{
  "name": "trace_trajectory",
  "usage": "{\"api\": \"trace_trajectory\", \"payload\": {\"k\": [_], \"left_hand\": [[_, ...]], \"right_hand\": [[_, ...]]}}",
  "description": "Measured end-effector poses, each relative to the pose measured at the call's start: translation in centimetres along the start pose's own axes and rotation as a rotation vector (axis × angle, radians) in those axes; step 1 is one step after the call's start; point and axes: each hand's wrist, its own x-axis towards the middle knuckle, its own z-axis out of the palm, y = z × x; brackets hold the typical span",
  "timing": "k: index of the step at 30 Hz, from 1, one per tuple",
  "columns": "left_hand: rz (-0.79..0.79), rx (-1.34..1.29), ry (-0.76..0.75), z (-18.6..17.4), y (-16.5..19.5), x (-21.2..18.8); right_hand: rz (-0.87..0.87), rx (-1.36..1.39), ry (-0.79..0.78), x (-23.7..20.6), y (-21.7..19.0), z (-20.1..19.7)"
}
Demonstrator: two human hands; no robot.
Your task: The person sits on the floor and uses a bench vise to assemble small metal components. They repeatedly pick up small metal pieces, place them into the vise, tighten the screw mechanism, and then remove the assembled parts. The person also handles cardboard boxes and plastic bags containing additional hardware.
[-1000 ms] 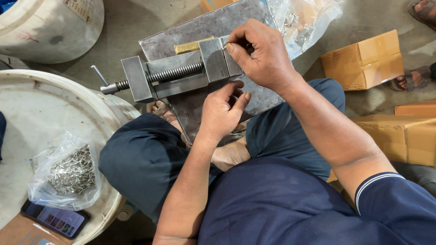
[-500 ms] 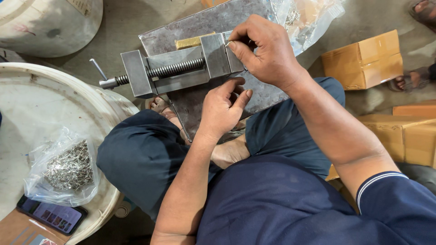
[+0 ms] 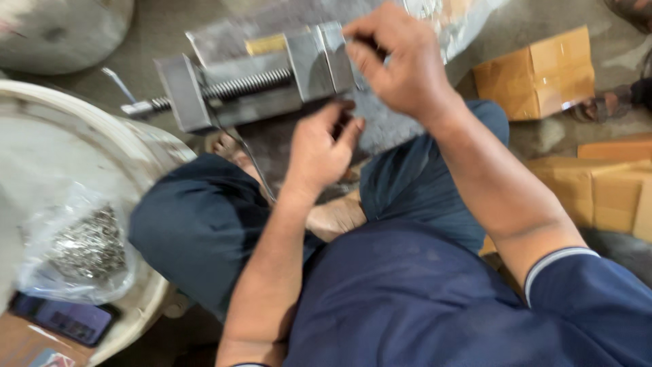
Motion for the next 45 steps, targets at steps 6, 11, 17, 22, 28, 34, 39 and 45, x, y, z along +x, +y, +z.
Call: {"api": "trace_trajectory", "payload": {"k": [6, 11, 17, 22, 28, 34, 39, 45], "left_hand": [[0.026, -0.084, 0.039, 0.6, -1.4, -1.2], [0.026, -0.069, 0.046, 0.9, -1.5, -1.2], [0.019, -0.072, 0.038, 0.9, -1.3, -1.1], [-0.02, -0.088, 0.011, 0.8, -1.2, -1.1], [0.115, 0.027, 0.033, 0.5, -0.7, -0.9], [0.077, -0.077, -0.021, 0.3, -0.7, -1.0], [0.04, -0.064, -0.042, 0.0, -0.9, -0.9], [-0.019, -0.247, -0.068, 0.0, -1.2, -0.7]], "right_hand": [[0.345, 0.118, 0.034, -6.5, 1.9, 0.9], [0.246, -0.086, -0.012, -8.4, 0.9, 1.5], [0.175, -0.19, -0.047, -7.0, 0.2, 1.6], [0.169, -0.211, -0.049, -6.6, 0.3, 2.2], [0.845, 0.926, -0.001, -7.6, -0.1, 1.5], [0.957, 1.401, -0.027, -8.6, -0.9, 2.3], [0.732, 0.884, -0.049, -8.7, -1.2, 2.6], [0.34, 0.493, -0.133, -7.0, -1.4, 0.7]]}}
